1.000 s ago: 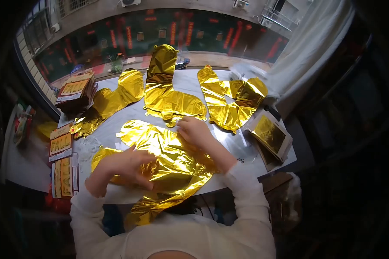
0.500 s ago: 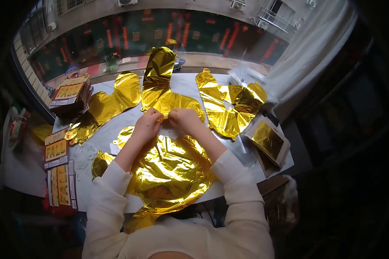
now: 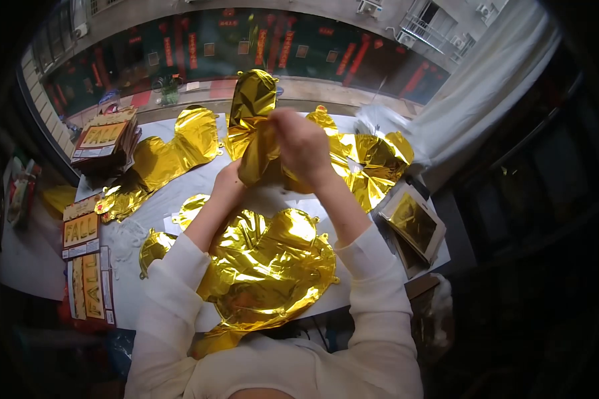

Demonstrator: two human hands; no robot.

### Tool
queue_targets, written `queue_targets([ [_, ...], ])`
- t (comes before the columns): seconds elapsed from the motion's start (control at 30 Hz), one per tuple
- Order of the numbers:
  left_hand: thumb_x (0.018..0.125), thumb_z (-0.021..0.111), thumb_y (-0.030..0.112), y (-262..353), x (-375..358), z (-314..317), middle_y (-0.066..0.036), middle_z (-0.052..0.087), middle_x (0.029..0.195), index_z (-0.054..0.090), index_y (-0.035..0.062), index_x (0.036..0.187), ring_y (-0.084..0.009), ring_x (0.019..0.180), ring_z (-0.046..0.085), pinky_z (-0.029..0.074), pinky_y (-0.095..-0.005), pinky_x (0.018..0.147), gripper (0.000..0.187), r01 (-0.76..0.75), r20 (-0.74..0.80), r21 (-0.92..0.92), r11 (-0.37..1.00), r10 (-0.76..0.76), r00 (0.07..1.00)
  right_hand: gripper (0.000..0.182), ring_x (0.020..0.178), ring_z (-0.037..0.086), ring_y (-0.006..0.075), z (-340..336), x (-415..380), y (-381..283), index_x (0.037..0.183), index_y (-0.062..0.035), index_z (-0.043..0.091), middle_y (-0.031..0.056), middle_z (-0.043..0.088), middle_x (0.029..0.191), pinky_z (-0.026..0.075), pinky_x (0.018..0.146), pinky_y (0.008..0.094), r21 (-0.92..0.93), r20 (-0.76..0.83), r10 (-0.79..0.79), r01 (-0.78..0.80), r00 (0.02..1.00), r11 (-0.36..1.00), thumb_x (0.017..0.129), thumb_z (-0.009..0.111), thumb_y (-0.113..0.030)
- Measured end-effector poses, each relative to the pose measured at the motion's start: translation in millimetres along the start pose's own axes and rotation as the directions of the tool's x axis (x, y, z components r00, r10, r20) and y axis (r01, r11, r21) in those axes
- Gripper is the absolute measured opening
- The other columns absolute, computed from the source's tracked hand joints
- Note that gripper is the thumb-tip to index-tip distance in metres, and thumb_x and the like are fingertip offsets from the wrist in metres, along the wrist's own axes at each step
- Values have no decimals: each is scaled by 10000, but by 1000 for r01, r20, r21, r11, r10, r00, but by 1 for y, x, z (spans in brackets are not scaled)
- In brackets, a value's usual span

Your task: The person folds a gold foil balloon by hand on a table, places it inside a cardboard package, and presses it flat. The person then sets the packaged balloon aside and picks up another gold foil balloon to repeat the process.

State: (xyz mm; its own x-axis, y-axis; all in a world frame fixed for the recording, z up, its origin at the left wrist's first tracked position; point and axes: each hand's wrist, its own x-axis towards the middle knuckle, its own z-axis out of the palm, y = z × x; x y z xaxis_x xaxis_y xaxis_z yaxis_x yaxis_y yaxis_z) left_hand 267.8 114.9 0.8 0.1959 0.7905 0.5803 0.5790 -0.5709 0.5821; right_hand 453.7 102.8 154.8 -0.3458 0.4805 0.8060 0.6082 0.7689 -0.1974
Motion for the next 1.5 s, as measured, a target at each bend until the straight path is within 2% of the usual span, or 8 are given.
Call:
queue_targets([
  [0.27,855,689,95,-12,5,20,-141,634,913,750,104,907,-376,817,676,555,-487,741,81,-20,45,175,984,12,999,179,991,685,123,-117,38,-35,1221,-16,677,63,728,1112,558,886,287,-29,-580,-17,0,814,1000,1051,628,-47],
  [0.47,895,694,150,2,13,5,-150,678,981,747,52,961,-388,891,680,553,-464,794,129,108,135,114,988,-123,983,176,1017,697,135,-211,29,-73,1204,10,690,98,747,1133,556,905,258,94,-689,118,-73,715,993,1049,631,-47],
  [0.57,1067,507,541,23,31,-27,-116,748,1110,782,83,1148,-276,1001,703,513,-407,883,540,404,274,-90,910,-367,889,194,1041,677,123,-214,21,-95,1200,10,688,83,743,1122,530,913,253,184,-495,136,-50,858,982,1030,596,26],
  [0.73,1051,415,658,86,-2,-105,-119,459,1612,386,-6,1596,-225,1515,396,303,-457,1243,859,289,464,-776,561,196,864,199,1006,683,104,-185,19,-103,1201,19,676,62,741,1097,517,912,238,371,-286,214,-98,934,923,1025,587,47],
  [0.87,800,899,186,134,-36,-148,-125,651,1387,541,42,1482,-229,1320,598,435,-380,1136,783,37,426,-539,841,235,874,209,991,690,108,-174,21,-101,1220,22,663,73,739,1094,525,904,244,454,-242,250,-118,937,883,1027,586,46],
  [1.0,797,849,44,129,-72,-193,-56,720,1021,700,24,1178,-181,1027,678,502,-336,999,409,219,432,-442,870,-8,902,209,974,692,114,-183,17,-98,1224,23,652,77,731,1072,524,903,247,521,-232,255,-101,939,848,1028,583,48],
  [1.23,731,803,-95,132,-134,-270,-42,679,882,771,101,945,-224,890,713,438,-496,1142,292,-224,-217,294,929,293,931,110,1096,653,327,-174,-58,-81,1049,-30,622,157,724,1011,470,1086,504,579,-9,75,-56,997,814,1019,648,-133],
  [1.5,774,810,38,107,-237,-228,-23,720,961,812,160,941,-239,974,719,354,-566,1193,207,-125,-95,363,923,170,981,258,1334,556,343,-129,-193,-70,924,-70,777,131,732,1253,385,1156,496,440,372,239,-397,897,805,765,668,100],
])
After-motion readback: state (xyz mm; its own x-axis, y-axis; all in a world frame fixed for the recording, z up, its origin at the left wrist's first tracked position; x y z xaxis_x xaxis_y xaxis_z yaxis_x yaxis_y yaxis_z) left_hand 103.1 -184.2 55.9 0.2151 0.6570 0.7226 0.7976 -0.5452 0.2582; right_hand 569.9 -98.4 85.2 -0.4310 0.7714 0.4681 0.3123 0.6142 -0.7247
